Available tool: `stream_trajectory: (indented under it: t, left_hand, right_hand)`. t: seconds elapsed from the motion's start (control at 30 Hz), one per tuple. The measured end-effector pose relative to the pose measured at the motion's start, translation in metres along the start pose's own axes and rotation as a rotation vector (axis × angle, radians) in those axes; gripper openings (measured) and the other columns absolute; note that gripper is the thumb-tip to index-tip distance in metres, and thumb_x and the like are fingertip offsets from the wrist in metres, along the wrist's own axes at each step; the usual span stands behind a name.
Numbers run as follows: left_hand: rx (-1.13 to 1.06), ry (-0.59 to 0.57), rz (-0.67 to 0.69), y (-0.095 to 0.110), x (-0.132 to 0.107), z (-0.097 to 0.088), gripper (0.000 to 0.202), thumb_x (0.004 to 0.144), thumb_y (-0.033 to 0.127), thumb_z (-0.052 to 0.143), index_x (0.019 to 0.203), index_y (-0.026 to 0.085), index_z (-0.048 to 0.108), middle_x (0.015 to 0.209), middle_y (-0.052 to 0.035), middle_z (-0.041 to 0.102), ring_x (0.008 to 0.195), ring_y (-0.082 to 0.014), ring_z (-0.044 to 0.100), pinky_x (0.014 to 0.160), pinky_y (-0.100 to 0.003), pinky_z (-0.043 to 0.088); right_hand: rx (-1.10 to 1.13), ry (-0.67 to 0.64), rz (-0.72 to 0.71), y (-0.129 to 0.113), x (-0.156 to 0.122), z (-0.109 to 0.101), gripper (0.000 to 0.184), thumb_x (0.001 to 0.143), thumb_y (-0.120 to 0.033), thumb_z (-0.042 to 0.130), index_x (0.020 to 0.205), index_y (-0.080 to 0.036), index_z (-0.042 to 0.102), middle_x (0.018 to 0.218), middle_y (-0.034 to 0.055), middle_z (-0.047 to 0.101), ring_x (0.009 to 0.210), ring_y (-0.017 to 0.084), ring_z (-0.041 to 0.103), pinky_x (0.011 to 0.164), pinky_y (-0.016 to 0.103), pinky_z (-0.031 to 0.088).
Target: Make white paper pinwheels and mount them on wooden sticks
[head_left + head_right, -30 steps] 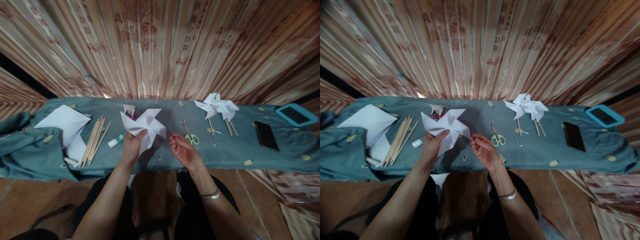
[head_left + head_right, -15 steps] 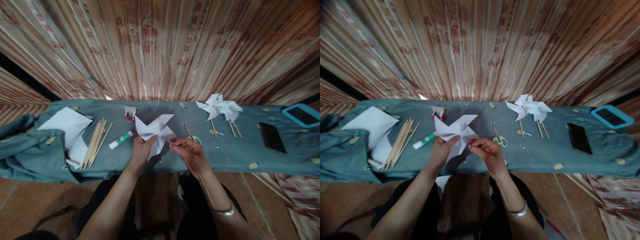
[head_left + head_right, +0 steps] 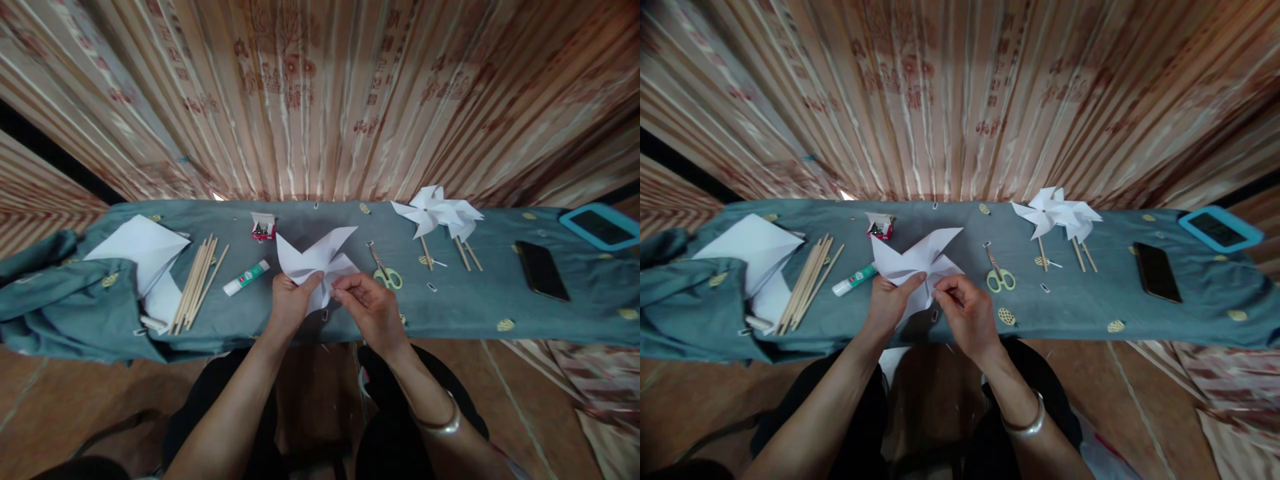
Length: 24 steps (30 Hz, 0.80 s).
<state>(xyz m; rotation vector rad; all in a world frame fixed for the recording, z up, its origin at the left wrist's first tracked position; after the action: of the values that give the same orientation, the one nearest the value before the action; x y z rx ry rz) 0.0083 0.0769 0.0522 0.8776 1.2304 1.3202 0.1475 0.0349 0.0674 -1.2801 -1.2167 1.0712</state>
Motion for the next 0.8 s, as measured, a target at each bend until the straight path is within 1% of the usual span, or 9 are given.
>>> stream_trajectory:
  t: [0.13,0.23,0.27,0.33,0.4,0.47,0.53,0.63,0.8]
  left_hand:
    - [0.003,-0.006,0.017,0.004,-0.003,0.000,0.016,0.056,0.024,0.076,0.068,0.014,0.074,0.071,-0.0035,0.074,0.061,-0.0165,0.064,0.063,-0.028,0.051]
    - [0.051,-0.028,0.083,0.007,-0.006,-0.001,0.011,0.057,0.023,0.075,0.065,0.015,0.073,0.067,-0.0024,0.073,0.060,-0.0161,0.063,0.060,-0.026,0.050]
    - [0.075,-0.036,0.105,0.008,-0.007,-0.001,0.010,0.058,0.023,0.074,0.064,0.015,0.073,0.066,-0.0023,0.073,0.060,-0.0163,0.063,0.059,-0.026,0.050]
    - [0.117,-0.043,0.132,0.009,-0.008,-0.002,0.008,0.060,0.022,0.073,0.063,0.015,0.073,0.066,-0.0024,0.072,0.060,-0.0166,0.063,0.058,-0.025,0.049]
    - [0.138,-0.044,0.134,0.009,-0.009,-0.003,0.008,0.060,0.022,0.073,0.064,0.015,0.073,0.067,-0.0026,0.073,0.061,-0.0169,0.063,0.059,-0.025,0.049]
    - [0.133,-0.043,0.111,0.009,-0.009,-0.004,0.008,0.059,0.021,0.073,0.064,0.015,0.073,0.067,-0.0025,0.073,0.061,-0.0171,0.064,0.059,-0.025,0.049]
    - [0.115,-0.063,0.071,0.008,-0.009,-0.004,0.009,0.058,0.021,0.074,0.064,0.015,0.073,0.066,-0.0024,0.072,0.060,-0.0172,0.064,0.058,-0.025,0.050]
    - [0.084,-0.109,0.029,0.007,-0.008,-0.004,0.010,0.057,0.021,0.076,0.064,0.015,0.073,0.066,-0.0024,0.072,0.059,-0.0170,0.063,0.056,-0.025,0.050]
    - [0.039,-0.152,0.026,0.005,-0.010,-0.005,0.012,0.056,0.021,0.077,0.064,0.014,0.073,0.064,-0.0017,0.071,0.058,-0.0161,0.062,0.056,-0.025,0.050]
  right_hand:
    - [-0.235,0.019,-0.074,-0.006,-0.004,0.003,0.005,0.083,-0.026,0.060,0.081,-0.022,0.063,0.081,0.0012,0.069,0.078,0.018,0.065,0.077,0.032,0.051]
    - [-0.376,0.073,-0.208,-0.018,-0.007,0.004,0.008,0.085,-0.023,0.057,0.082,-0.023,0.064,0.087,0.0020,0.069,0.086,0.019,0.064,0.084,0.034,0.050]
    - [-0.423,0.100,-0.264,-0.022,-0.008,0.003,0.009,0.085,-0.022,0.056,0.082,-0.024,0.065,0.093,0.0030,0.069,0.093,0.020,0.063,0.088,0.036,0.049]
    - [-0.507,0.150,-0.363,-0.027,-0.009,0.002,0.009,0.084,-0.022,0.058,0.082,-0.025,0.066,0.112,0.0050,0.065,0.112,0.023,0.058,0.099,0.041,0.043]
    - [-0.550,0.176,-0.419,-0.029,-0.008,0.001,0.009,0.083,-0.021,0.060,0.080,-0.026,0.067,0.133,0.0039,0.054,0.131,0.025,0.044,0.110,0.046,0.033]
    - [-0.535,0.165,-0.415,-0.027,-0.007,0.000,0.009,0.082,-0.021,0.061,0.078,-0.026,0.067,0.145,0.0001,0.043,0.141,0.026,0.029,0.115,0.048,0.024]
    - [-0.473,0.132,-0.365,-0.022,-0.004,0.000,0.008,0.080,-0.021,0.064,0.076,-0.026,0.068,0.148,-0.0017,0.040,0.144,0.026,0.023,0.117,0.050,0.019]
    - [-0.371,0.086,-0.290,-0.016,0.000,0.000,0.006,0.077,-0.021,0.067,0.073,-0.026,0.068,0.145,0.0005,0.045,0.143,0.026,0.025,0.117,0.050,0.019]
    - [-0.283,0.052,-0.224,-0.013,0.003,0.000,0.004,0.075,-0.021,0.068,0.073,-0.025,0.068,0.132,0.0037,0.057,0.139,0.027,0.032,0.116,0.050,0.021]
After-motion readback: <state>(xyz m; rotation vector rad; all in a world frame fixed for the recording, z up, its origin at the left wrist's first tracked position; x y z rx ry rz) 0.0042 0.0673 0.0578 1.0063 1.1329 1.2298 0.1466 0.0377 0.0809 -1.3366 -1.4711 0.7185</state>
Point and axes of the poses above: each hand's wrist, its own x-axis towards the middle knuckle, its own z-axis out of the palm, y = z × x, the point moved 3 cm from there along x, towards the middle knuckle
